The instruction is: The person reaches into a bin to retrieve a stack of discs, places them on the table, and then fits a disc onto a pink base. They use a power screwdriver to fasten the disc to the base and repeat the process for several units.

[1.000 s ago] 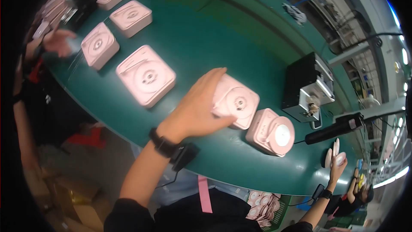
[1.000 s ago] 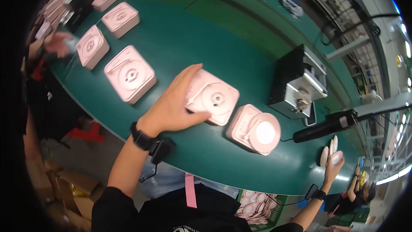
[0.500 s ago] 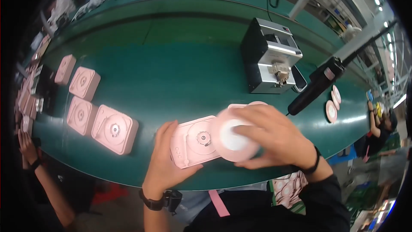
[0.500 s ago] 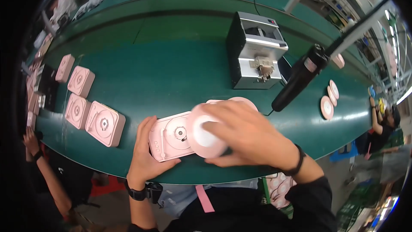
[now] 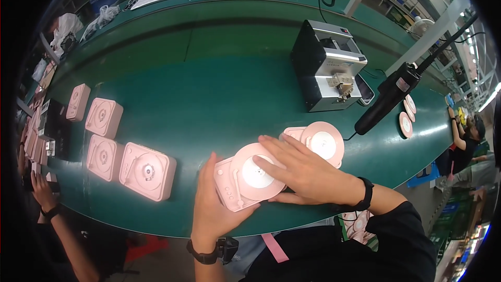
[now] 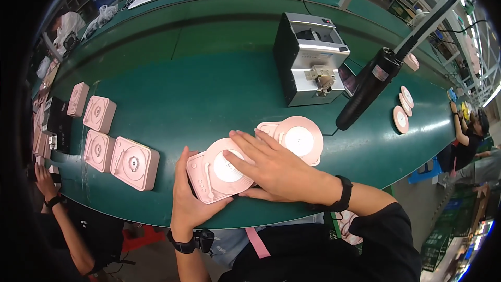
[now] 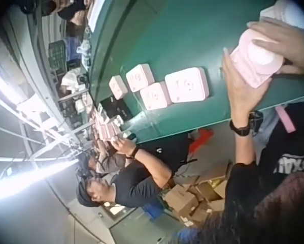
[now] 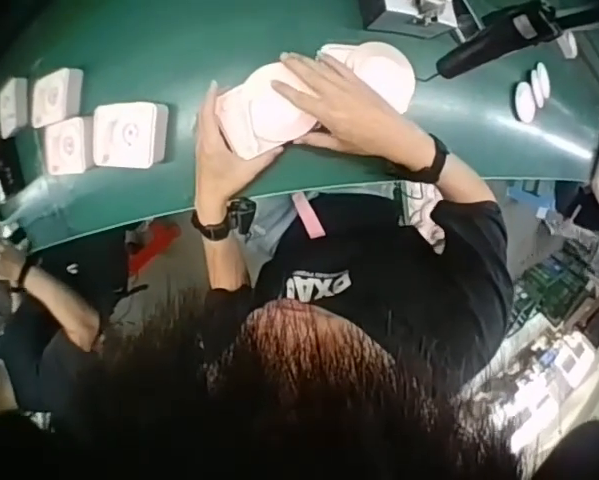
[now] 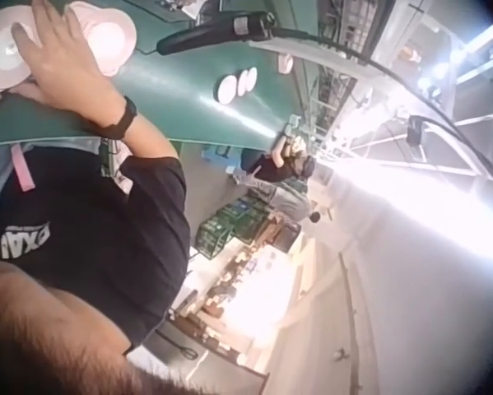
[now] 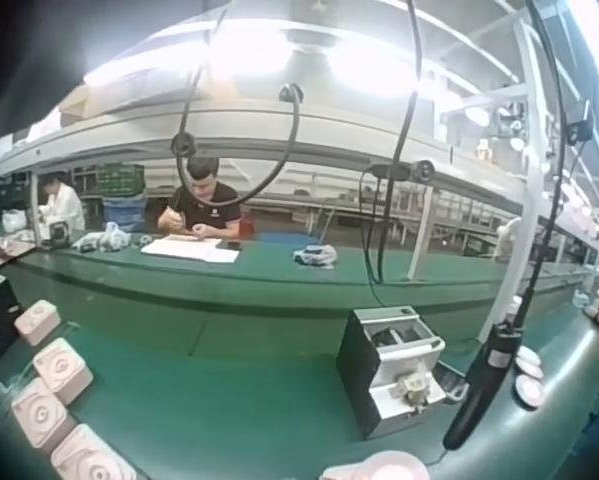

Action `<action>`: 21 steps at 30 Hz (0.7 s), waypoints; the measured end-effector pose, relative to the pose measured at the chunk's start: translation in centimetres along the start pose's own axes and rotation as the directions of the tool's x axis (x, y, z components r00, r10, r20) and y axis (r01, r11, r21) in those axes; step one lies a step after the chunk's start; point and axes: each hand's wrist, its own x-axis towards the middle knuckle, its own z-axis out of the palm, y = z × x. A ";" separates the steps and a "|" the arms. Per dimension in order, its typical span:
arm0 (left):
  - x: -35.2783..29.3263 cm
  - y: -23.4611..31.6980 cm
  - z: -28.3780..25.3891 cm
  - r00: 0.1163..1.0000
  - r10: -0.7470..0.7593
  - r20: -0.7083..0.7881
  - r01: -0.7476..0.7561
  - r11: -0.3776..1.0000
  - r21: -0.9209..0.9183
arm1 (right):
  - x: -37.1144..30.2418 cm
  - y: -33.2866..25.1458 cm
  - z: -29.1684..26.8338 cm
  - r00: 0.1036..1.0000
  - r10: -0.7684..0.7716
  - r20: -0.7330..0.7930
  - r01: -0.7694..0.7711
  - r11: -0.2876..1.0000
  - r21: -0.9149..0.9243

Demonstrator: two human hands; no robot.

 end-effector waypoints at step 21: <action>-0.2 -0.3 0.1 0.999 0.033 0.017 -0.034 0.994 0.104 | -2.5 0.3 1.3 0.951 -0.070 -0.301 0.040 0.994 -0.106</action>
